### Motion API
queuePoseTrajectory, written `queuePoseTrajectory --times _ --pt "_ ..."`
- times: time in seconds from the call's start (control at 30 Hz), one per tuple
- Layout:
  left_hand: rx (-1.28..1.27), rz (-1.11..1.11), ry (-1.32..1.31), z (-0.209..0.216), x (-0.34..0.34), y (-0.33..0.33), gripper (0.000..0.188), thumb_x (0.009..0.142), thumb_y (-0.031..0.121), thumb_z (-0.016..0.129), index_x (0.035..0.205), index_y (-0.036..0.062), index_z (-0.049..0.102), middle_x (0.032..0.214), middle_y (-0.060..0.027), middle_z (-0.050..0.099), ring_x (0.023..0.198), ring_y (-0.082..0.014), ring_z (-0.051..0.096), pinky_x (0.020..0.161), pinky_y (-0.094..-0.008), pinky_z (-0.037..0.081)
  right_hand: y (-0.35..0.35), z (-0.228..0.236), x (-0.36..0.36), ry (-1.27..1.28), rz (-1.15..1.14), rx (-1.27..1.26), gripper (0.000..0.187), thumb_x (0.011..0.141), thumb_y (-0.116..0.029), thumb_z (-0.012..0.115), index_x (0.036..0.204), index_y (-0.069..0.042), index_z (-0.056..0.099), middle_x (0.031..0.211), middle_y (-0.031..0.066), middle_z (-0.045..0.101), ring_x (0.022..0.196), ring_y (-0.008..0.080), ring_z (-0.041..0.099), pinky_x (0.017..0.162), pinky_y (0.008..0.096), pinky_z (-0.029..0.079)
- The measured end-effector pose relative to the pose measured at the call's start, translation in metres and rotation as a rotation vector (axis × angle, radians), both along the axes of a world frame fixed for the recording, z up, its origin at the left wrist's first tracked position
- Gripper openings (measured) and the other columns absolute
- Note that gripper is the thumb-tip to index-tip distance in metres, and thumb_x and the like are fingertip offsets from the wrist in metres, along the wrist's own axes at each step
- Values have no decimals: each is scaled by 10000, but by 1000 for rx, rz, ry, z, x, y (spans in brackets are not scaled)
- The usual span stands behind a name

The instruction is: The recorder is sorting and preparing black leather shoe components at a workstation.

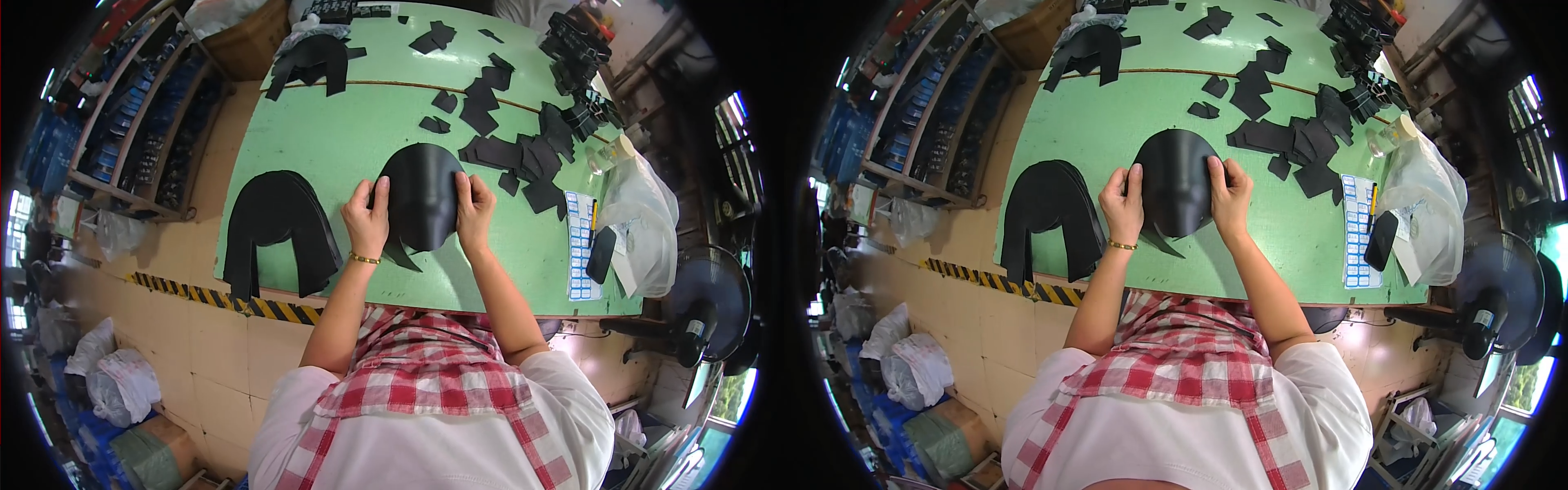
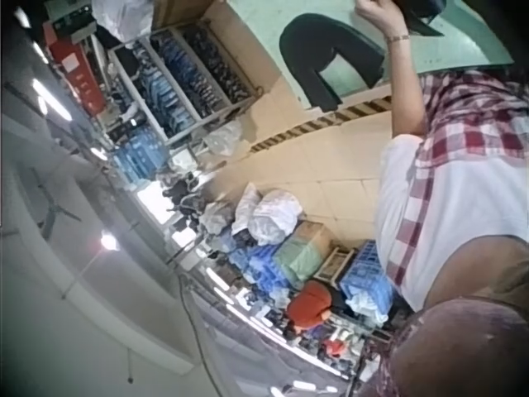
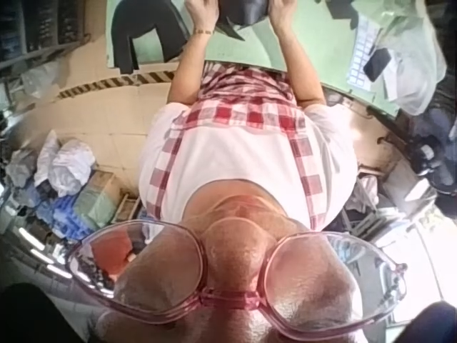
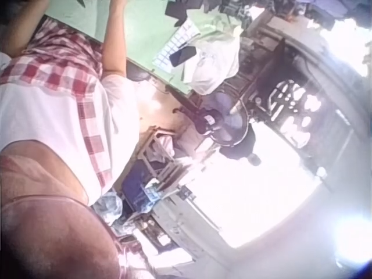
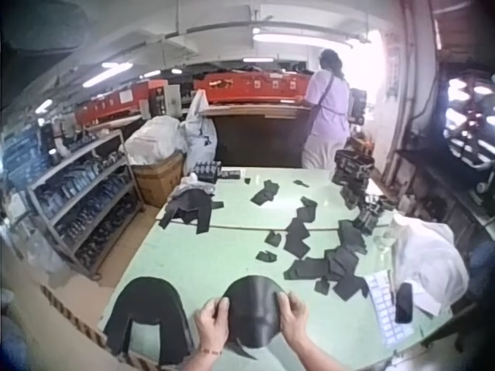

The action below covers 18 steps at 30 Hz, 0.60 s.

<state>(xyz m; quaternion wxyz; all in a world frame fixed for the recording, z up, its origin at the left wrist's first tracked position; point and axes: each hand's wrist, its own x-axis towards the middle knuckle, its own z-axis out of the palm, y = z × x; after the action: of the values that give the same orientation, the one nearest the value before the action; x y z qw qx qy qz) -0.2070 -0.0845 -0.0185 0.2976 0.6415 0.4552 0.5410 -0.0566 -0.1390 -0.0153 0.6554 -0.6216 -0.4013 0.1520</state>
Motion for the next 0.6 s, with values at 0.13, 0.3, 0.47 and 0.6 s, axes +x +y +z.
queuePoseTrajectory --times 0.13,0.3,0.47,0.6 --pt "-8 -38 -42 -2 1 -6 408 880 227 556 584 19 367 478 24 246 475 -38 210 414 -255 162 -5 -10 0 6 -18 5 412 905 -201 522 602 -47 290 573 -47 242 557 56 207 458 253 180" --pt "-4 -55 -54 -8 -3 -12 393 882 195 551 583 18 367 478 37 247 477 -33 207 412 -252 154 -11 -15 -4 24 -12 18 411 897 -192 532 602 -40 289 564 -28 238 548 63 214 453 261 189" --pt "-50 -79 -67 -3 -2 -20 377 883 168 544 588 13 368 494 39 245 486 -27 208 412 -252 154 -16 -23 -3 22 5 26 396 912 -192 501 609 -33 301 568 -24 252 555 65 225 463 258 206" --pt "-55 -85 -46 -8 -5 -22 347 872 160 538 598 -7 405 481 -61 283 455 -68 255 397 -276 230 -20 -24 -5 43 33 29 374 921 -189 477 618 -24 331 569 -19 265 557 67 234 468 255 218"
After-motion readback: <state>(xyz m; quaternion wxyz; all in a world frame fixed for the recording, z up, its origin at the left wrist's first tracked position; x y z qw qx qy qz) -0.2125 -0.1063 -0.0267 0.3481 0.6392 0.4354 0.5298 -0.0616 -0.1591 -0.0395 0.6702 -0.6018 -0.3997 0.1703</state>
